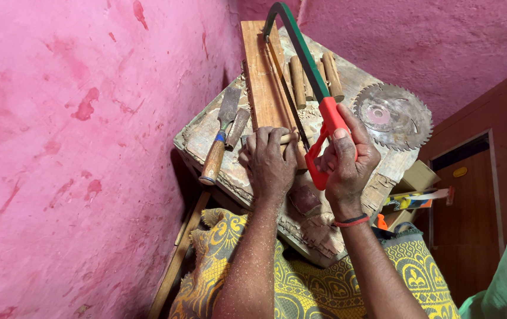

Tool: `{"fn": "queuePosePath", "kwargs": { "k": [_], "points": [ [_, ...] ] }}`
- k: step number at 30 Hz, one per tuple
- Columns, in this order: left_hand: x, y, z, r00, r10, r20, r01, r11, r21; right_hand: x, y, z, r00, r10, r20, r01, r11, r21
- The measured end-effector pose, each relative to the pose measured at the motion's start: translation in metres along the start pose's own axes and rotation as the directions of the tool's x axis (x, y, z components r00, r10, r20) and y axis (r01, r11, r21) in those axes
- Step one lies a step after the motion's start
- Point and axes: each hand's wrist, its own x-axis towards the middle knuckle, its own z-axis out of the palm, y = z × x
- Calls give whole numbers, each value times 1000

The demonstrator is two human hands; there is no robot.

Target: The person uses a hand saw to cut a small wooden dowel on a workbench. After cutting, the person picks up the dowel and rubs the cut end with a piece of sandpaper.

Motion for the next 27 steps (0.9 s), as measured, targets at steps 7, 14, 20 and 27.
{"fn": "queuePosePath", "kwargs": {
  "k": [7,14,20,27],
  "points": [
    [0,2,-2,1000,-3,11,3,1000,14,-1,2,-1,1000,9,9,-10,999,33],
    [-1,1,-1,1000,-5,6,5,1000,-14,0,3,1,1000,13,10,-13,1000,14],
    [-2,1,-1,1000,-8,16,8,1000,-2,-2,6,0,1000,-2,16,2,1000,-7],
    [-1,5,-5,992,-55,116,50,998,45,-13,10,-4,999,-39,20,40,998,-51]
  ]
}}
